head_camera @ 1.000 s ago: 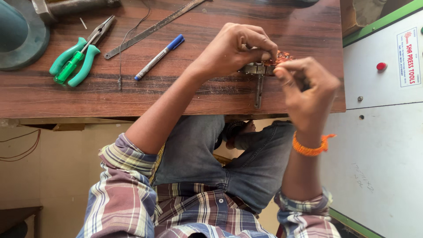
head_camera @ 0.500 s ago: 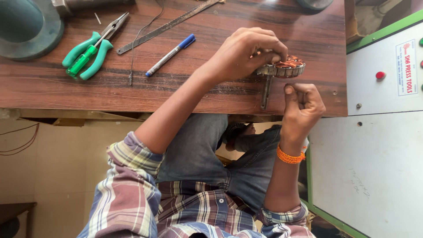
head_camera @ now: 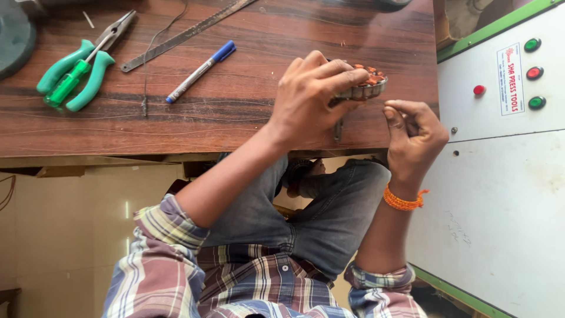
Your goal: The person sits at a workbench and winds copper wire by hand into the slots of a small motor armature, pressing and tucking the wire turns around the comm end with both fingers, working around the armature piece by piece.
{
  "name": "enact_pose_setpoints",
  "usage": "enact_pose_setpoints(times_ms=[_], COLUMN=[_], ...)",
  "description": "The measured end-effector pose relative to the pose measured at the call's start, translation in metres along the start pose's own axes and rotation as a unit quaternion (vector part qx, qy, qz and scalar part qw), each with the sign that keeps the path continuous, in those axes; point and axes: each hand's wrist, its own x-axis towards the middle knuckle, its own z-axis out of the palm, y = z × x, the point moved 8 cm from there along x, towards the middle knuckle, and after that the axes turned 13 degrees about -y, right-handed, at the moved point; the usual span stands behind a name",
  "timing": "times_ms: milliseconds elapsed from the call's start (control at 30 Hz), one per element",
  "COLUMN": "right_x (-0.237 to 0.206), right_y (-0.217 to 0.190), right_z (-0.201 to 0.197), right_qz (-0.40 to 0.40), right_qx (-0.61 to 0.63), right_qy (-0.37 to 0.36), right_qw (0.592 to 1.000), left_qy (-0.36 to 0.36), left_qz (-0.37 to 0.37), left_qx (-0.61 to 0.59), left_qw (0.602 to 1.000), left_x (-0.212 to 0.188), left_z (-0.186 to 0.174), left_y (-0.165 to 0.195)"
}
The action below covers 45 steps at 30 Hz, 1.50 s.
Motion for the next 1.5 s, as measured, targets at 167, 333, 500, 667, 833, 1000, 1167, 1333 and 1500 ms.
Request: enact_pose_setpoints(times_ms=[167, 333, 500, 667, 833, 1000, 1167, 1333, 1500], right_x=[0.019, 0.041, 0.058, 0.069, 0.077, 0.072, 0.041, 0.008, -0.006], right_y=[-0.030, -0.048, -0.039, -0.036, -0.031, -0.030, -0.043, -0.040, -0.018], right_z=[0.004, 0.015, 0.020, 0.020, 0.022, 0.019, 0.016, 0.045, 0.063], right_qz=[-0.081, -0.148, -0.143, -0.165, -0.139, -0.097, -0.078, 0.002, 0.032], right_qx=[-0.076, -0.096, -0.077, -0.087, -0.101, -0.092, -0.003, 0.052, 0.144], right_qy=[-0.048, -0.081, -0.128, -0.112, -0.080, -0.053, -0.076, -0.074, -0.013], right_qw=[0.993, 0.981, 0.978, 0.976, 0.982, 0.990, 0.994, 0.996, 0.989], left_qy=[-0.021, -0.022, -0.014, -0.028, -0.083, -0.162, -0.183, -0.185, -0.180], left_qz=[0.009, 0.003, 0.016, 0.025, -0.122, -0.122, 0.053, 0.128, 0.163], left_qx=[-0.008, -0.012, -0.001, -0.022, -0.022, -0.228, -0.328, -0.251, -0.229], left_qw=[1.000, 1.000, 1.000, 0.999, 0.989, 0.952, 0.925, 0.941, 0.943], left_x=[-0.001, -0.003, -0.002, 0.000, 0.033, 0.062, 0.051, 0.043, 0.047], left_z=[-0.007, -0.006, -0.009, -0.022, -0.008, 0.022, 0.003, -0.015, -0.018], left_y=[-0.009, -0.008, -0.005, 0.003, -0.016, -0.039, -0.042, -0.044, -0.038])
